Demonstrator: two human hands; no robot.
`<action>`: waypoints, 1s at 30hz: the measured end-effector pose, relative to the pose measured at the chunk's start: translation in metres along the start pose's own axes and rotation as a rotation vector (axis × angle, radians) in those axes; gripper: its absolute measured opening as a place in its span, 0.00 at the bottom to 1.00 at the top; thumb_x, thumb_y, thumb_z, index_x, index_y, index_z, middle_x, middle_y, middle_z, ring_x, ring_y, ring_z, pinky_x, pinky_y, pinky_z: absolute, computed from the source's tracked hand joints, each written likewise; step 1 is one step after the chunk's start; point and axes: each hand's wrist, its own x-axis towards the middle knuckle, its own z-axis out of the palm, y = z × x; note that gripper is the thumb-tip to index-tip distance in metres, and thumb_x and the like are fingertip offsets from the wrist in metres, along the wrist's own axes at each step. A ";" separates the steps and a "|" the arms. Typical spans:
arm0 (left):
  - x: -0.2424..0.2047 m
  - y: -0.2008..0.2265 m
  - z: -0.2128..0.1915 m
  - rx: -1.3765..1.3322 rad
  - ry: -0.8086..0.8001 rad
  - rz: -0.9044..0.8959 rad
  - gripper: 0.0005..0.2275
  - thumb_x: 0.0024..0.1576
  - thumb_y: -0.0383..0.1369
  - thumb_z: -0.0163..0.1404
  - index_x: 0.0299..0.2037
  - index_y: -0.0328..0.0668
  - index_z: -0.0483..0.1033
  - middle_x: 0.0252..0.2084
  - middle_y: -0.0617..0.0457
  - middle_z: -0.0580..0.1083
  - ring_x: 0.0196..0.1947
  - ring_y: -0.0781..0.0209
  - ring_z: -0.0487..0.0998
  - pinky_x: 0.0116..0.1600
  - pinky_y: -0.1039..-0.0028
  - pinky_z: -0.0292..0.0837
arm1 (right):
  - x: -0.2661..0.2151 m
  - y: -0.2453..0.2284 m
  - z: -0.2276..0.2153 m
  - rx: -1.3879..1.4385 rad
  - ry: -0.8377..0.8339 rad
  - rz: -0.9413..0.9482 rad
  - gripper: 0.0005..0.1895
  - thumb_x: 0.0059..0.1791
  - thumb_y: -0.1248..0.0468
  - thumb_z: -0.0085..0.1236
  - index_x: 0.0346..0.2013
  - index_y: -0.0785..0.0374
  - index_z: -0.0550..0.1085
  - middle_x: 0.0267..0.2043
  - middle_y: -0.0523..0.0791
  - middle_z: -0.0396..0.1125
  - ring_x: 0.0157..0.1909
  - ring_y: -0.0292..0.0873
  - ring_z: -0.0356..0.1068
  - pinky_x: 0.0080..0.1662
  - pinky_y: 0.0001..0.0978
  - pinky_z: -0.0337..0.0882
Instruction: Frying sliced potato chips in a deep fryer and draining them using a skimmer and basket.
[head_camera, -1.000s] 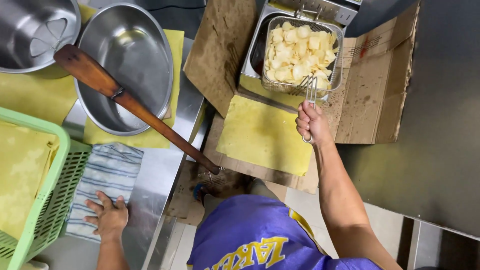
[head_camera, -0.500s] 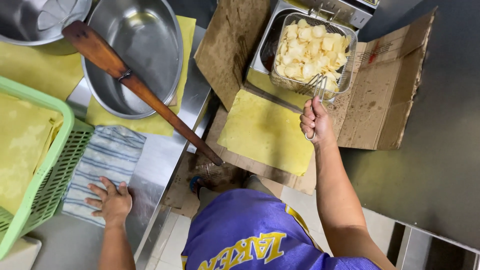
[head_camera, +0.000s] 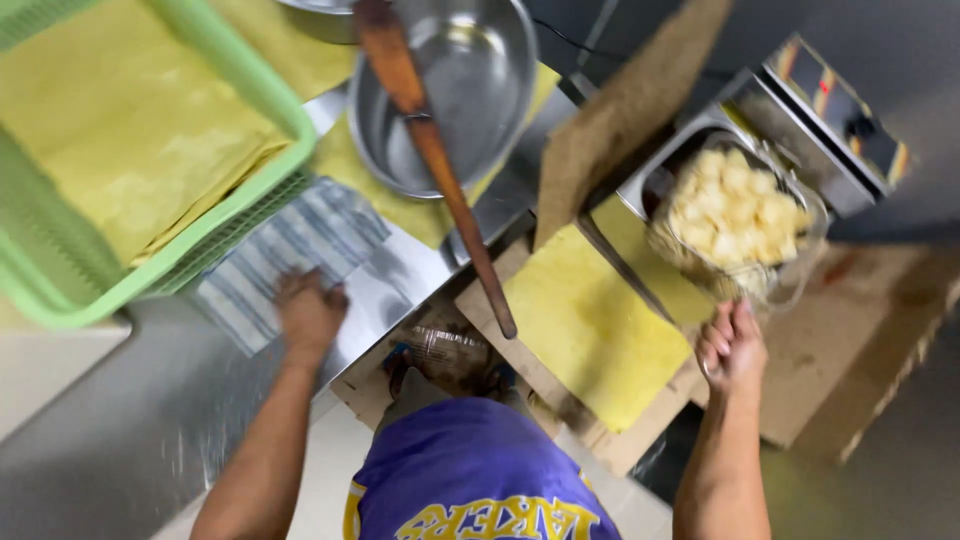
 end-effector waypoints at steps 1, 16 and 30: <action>-0.010 0.025 0.005 -0.018 0.019 -0.040 0.26 0.57 0.46 0.55 0.62 0.38 0.77 0.64 0.26 0.71 0.69 0.26 0.65 0.70 0.43 0.53 | 0.001 -0.002 -0.002 -0.026 -0.040 0.002 0.20 0.63 0.47 0.35 0.30 0.48 0.61 0.18 0.31 0.39 0.12 0.25 0.42 0.11 0.14 0.46; -0.044 0.229 -0.084 -1.511 -0.687 -0.184 0.17 0.52 0.32 0.62 0.47 0.45 0.69 0.38 0.57 0.69 0.40 0.65 0.73 0.49 0.75 0.68 | -0.065 -0.086 0.149 -0.278 -0.250 -0.298 0.12 0.61 0.56 0.48 0.42 0.62 0.70 0.21 0.34 0.54 0.15 0.27 0.53 0.14 0.19 0.59; -0.062 0.118 -0.241 -1.337 -0.662 0.007 0.11 0.52 0.32 0.62 0.38 0.45 0.72 0.30 0.59 0.69 0.30 0.66 0.74 0.39 0.73 0.72 | 0.090 -0.061 0.481 -0.549 -0.519 -0.186 0.16 0.57 0.53 0.53 0.31 0.60 0.67 0.15 0.35 0.42 0.13 0.30 0.43 0.13 0.26 0.51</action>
